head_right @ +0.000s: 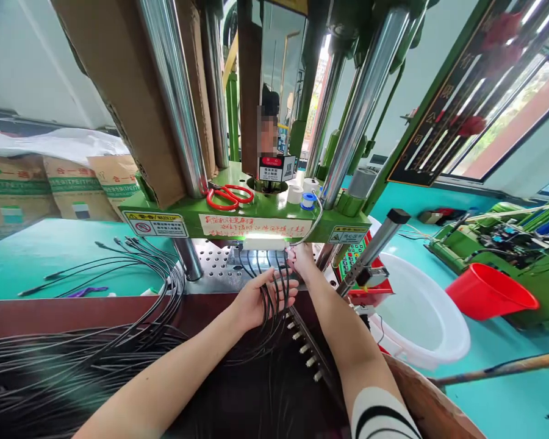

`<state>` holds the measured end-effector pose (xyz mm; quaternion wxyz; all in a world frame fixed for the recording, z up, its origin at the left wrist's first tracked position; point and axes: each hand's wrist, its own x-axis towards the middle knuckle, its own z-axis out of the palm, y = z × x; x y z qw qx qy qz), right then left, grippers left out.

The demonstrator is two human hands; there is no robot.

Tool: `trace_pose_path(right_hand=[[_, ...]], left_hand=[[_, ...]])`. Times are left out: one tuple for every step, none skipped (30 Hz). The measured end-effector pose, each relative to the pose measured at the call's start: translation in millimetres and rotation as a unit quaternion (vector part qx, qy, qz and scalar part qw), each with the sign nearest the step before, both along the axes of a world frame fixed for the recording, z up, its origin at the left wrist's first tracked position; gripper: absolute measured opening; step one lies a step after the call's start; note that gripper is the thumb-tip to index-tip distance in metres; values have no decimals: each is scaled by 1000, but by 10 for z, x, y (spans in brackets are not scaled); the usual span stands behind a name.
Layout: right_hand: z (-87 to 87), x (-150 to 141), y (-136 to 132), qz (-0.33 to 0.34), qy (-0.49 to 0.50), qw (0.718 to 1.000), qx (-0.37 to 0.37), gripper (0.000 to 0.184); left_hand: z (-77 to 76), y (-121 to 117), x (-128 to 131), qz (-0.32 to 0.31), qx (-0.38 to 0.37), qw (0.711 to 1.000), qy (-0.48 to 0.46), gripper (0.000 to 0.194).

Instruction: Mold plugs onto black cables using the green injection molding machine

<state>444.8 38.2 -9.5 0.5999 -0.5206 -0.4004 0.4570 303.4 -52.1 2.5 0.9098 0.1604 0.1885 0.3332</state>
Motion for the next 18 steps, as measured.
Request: trace_pose_path(right_hand=[[-17, -4, -55, -10, 3, 1000, 1, 24], [-27, -3, -115, -18, 3, 1000, 3, 23], [-31, 1, -177, -24, 2, 1000, 5, 21], [-28, 6, -238, -29, 0, 1000, 8, 18], [-21, 9, -296, -34, -2, 999, 11, 15], [-12, 6, -349, -40, -6, 999, 14, 14], [-4, -4, -396, -47, -10, 999, 17, 13], [1, -22, -435, -54, -15, 998, 20, 12], [2, -46, -467, -60, -21, 998, 21, 11], [1, -74, -493, -63, -27, 997, 20, 10], [-3, -102, -514, -63, -33, 997, 19, 9], [-8, -126, -531, -63, -39, 997, 16, 8], [-10, -143, -546, -63, -44, 997, 14, 7], [-8, -152, -560, -64, -48, 997, 10, 7], [-2, -151, -575, -66, -52, 996, 7, 6], [10, -141, -591, -67, -56, 996, 4, 7], [25, -126, -610, -68, -58, 996, 2, 7], [42, -108, -630, -68, -61, 996, 1, 7]], left_hand=[[17, -70, 38, 10, -14, 1000, 10, 25], [30, -143, 70, 16, -27, 999, 13, 21], [39, -214, 91, 19, -39, 999, 8, 18], [45, -281, 102, 19, -49, 999, -3, 18], [49, -344, 102, 17, -59, 998, -16, 19], [50, -400, 93, 14, -70, 997, -28, 22], [50, -450, 76, 14, -80, 996, -34, 23], [48, -495, 55, 17, -90, 995, -37, 24], [43, -538, 31, 20, -99, 994, -39, 25], [35, -582, 4, 24, -106, 993, -43, 25], [21, -630, -24, 29, -112, 992, -48, 26], [1, -684, -55, 31, -116, 991, -54, 27], [-25, -746, -87, 26, -118, 991, -57, 28], [-58, -813, -122, 17, -117, 991, -57, 28], [-96, -884, -158, 4, -111, 992, -56, 26], [-136, -954, -195, -9, -104, 993, -56, 23], [-175, -1019, -232, -19, -96, 994, -55, 20], [-210, -1074, -269, -25, -88, 994, -55, 16]])
